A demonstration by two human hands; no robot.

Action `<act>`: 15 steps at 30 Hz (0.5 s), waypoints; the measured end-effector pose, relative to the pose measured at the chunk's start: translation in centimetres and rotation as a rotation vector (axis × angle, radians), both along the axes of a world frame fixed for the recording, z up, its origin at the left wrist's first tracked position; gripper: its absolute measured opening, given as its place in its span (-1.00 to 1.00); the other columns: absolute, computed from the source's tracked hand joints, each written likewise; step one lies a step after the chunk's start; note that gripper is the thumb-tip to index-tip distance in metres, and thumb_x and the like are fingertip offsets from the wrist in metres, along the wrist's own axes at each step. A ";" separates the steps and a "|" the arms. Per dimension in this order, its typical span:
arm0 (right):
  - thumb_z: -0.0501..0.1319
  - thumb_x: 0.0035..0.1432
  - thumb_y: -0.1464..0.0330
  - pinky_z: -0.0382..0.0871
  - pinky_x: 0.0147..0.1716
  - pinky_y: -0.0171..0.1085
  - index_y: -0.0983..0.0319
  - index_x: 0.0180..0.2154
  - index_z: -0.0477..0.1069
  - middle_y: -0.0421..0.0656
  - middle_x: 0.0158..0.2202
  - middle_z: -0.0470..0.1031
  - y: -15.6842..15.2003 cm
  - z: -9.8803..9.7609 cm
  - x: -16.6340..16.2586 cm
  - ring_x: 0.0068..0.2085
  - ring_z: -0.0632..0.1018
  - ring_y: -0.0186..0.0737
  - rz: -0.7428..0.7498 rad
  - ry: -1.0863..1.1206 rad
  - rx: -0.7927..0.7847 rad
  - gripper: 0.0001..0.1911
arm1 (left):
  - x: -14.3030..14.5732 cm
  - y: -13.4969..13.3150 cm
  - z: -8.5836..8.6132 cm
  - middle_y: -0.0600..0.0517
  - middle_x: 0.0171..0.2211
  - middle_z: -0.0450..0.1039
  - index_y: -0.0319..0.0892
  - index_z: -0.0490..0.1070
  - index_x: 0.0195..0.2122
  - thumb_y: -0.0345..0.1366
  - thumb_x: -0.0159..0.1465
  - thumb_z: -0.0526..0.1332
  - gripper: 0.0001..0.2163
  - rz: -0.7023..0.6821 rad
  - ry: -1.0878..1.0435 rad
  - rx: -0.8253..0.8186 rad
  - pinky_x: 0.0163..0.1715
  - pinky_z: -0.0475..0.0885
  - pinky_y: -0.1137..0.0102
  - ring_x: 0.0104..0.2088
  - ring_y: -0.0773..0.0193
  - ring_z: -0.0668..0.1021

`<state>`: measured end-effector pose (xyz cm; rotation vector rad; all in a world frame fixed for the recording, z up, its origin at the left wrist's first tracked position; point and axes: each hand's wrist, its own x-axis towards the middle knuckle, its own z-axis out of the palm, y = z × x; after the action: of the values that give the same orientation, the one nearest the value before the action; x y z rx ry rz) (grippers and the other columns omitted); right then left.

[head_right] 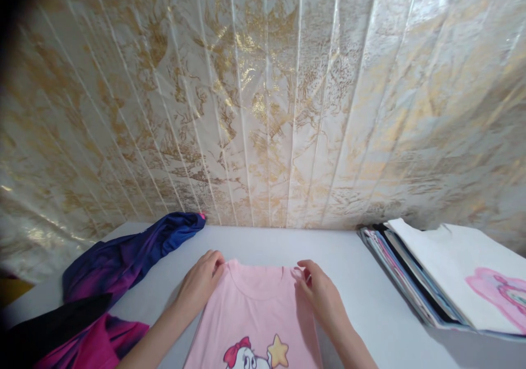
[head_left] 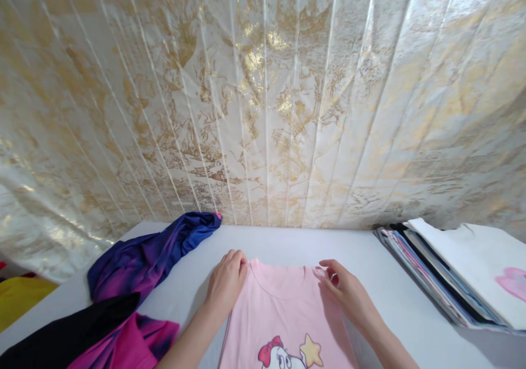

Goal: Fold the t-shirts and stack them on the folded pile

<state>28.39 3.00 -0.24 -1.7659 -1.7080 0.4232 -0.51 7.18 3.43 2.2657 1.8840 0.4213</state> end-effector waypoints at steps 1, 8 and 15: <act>0.07 0.10 0.20 0.37 -0.38 -0.24 0.15 -0.15 0.41 -0.15 -0.35 0.56 -0.1 0.3 0.0 -0.39 0.54 -0.16 -0.004 0.022 -0.019 -0.68 | 0.1 0.0 0.1 0.02 -0.24 0.47 -0.15 0.33 -0.27 -0.44 0.35 0.00 -0.85 0.009 -0.008 -0.020 -0.26 0.29 0.45 -0.20 0.26 0.53; 0.01 0.12 0.13 0.36 -0.42 -0.25 0.13 -0.09 0.35 -0.15 -0.30 0.56 -0.1 1.1 -0.6 -0.43 0.54 -0.19 -0.046 0.055 0.030 -0.62 | 0.3 0.9 0.8 0.02 -0.35 0.53 -0.14 0.27 -0.09 -0.36 0.38 0.01 -0.87 0.077 -0.047 -0.146 -0.34 0.26 0.43 -0.24 0.18 0.59; 0.04 0.10 -0.01 0.31 -0.60 -0.29 0.09 -0.03 0.26 -0.22 -0.39 0.52 -3.9 0.6 0.1 -0.56 0.47 -0.22 -0.039 0.210 -0.201 -0.52 | -1.3 -2.7 1.3 0.06 -0.47 0.49 -0.21 0.22 -0.05 -0.31 0.35 0.03 -0.82 0.027 -0.159 -0.276 -0.44 0.28 0.46 -0.41 0.23 0.58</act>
<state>28.47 -0.86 0.32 -1.8191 -1.5251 0.7588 -1.78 4.46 4.70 1.9713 1.7739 0.3122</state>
